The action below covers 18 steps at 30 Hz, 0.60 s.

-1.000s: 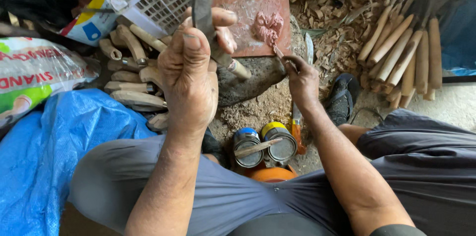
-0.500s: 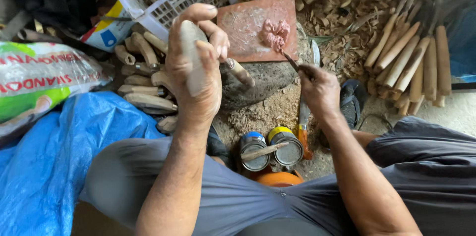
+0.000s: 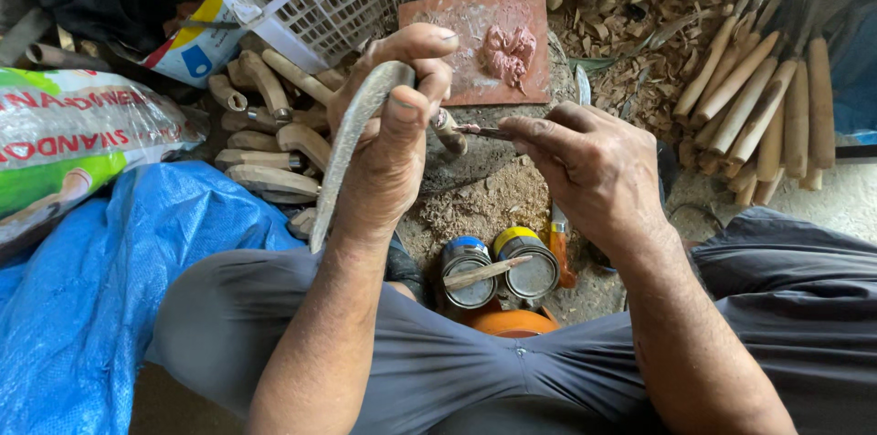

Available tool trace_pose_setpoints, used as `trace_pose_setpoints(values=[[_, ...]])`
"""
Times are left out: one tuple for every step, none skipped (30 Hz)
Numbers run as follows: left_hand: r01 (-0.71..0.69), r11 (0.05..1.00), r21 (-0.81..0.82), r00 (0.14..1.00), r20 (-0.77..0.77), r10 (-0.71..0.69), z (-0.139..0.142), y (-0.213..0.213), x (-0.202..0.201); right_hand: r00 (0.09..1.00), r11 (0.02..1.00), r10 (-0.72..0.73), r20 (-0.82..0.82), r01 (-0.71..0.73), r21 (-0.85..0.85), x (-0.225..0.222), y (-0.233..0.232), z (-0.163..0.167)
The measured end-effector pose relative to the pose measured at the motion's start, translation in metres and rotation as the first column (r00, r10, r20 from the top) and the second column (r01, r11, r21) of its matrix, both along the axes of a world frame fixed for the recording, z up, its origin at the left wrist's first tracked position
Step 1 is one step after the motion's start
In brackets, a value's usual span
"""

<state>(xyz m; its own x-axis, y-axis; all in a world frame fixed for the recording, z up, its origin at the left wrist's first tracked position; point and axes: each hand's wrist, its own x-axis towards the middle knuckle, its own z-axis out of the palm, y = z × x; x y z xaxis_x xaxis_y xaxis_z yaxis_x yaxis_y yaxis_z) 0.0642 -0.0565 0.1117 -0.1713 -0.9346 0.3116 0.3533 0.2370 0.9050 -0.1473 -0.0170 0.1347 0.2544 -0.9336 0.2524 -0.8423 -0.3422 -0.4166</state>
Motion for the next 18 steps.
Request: trace_pose_setpoints(values=[[-0.002,1.000,0.008,1.000,0.021,0.002,0.001,0.001,0.000,1.000,1.000,0.008,-0.016,-0.007,0.008,0.000,0.000,0.000],[0.006,1.000,0.003,1.000,0.027,-0.006,0.001,0.002,-0.001,1.000,1.000,0.003,-0.028,-0.003,0.016,0.001,0.000,0.000],[0.016,1.000,0.003,0.999,0.029,-0.016,0.002,0.003,-0.002,0.999,1.000,-0.002,-0.040,0.003,0.022,0.001,-0.001,0.000],[0.026,1.000,0.003,0.999,0.032,-0.026,0.002,0.003,-0.003,0.999,0.999,-0.007,-0.051,0.008,0.031,0.000,-0.001,0.000],[0.036,0.999,0.013,0.999,0.031,-0.037,0.003,0.004,-0.004,0.998,0.999,-0.005,-0.055,0.007,0.033,0.000,-0.001,0.000],[0.046,0.999,0.015,0.999,0.028,-0.047,0.004,0.004,-0.004,0.998,0.999,-0.005,-0.058,0.007,0.035,0.000,-0.002,0.000],[0.056,0.998,0.016,0.998,0.026,-0.057,0.004,0.005,-0.005,0.998,0.999,-0.006,-0.062,0.008,0.034,0.000,-0.002,0.000],[0.065,0.998,0.008,0.998,0.021,-0.065,0.005,0.005,-0.006,0.998,1.000,0.000,-0.070,0.001,0.019,0.000,-0.002,0.001],[0.079,0.997,0.011,0.997,0.024,-0.079,0.006,0.005,-0.006,0.997,1.000,0.008,-0.078,-0.008,0.005,0.000,-0.003,0.001],[0.093,0.996,0.014,0.995,0.027,-0.093,0.007,0.006,-0.006,0.996,1.000,0.016,-0.087,-0.017,-0.007,0.000,-0.003,0.001],[0.113,0.993,0.027,0.993,0.038,-0.114,0.008,0.006,-0.006,0.996,1.000,0.013,-0.089,-0.013,0.003,0.000,-0.003,0.002],[0.139,0.990,0.034,0.990,0.034,-0.140,0.009,0.007,-0.006,0.996,1.000,0.010,-0.091,-0.009,0.013,0.000,-0.003,0.002],[0.164,0.986,0.041,0.986,0.030,-0.165,0.010,0.007,-0.006,0.996,1.000,0.009,-0.093,-0.007,0.024,-0.001,-0.003,0.003],[0.195,0.980,0.042,0.981,0.013,-0.195,0.011,0.007,-0.005,0.995,0.997,0.002,-0.095,0.005,0.071,-0.001,-0.004,0.003],[0.222,0.974,0.041,0.975,0.007,-0.222,0.012,0.007,-0.005,0.995,0.993,-0.007,-0.098,0.018,0.118,-0.003,-0.006,0.003],[0.249,0.968,0.041,0.968,0.002,-0.249,0.012,0.006,-0.004,0.995,0.986,-0.017,-0.102,0.034,0.164,-0.004,-0.009,0.003],[0.272,0.961,0.038,0.962,0.007,-0.273,0.013,0.006,-0.004,1.000,0.979,-0.024,-0.019,0.027,0.202,-0.006,-0.012,0.003],[0.293,0.955,0.034,0.956,0.007,-0.294,0.014,0.005,-0.003,0.997,0.971,-0.033,0.064,0.017,0.239,-0.008,-0.015,0.003]])
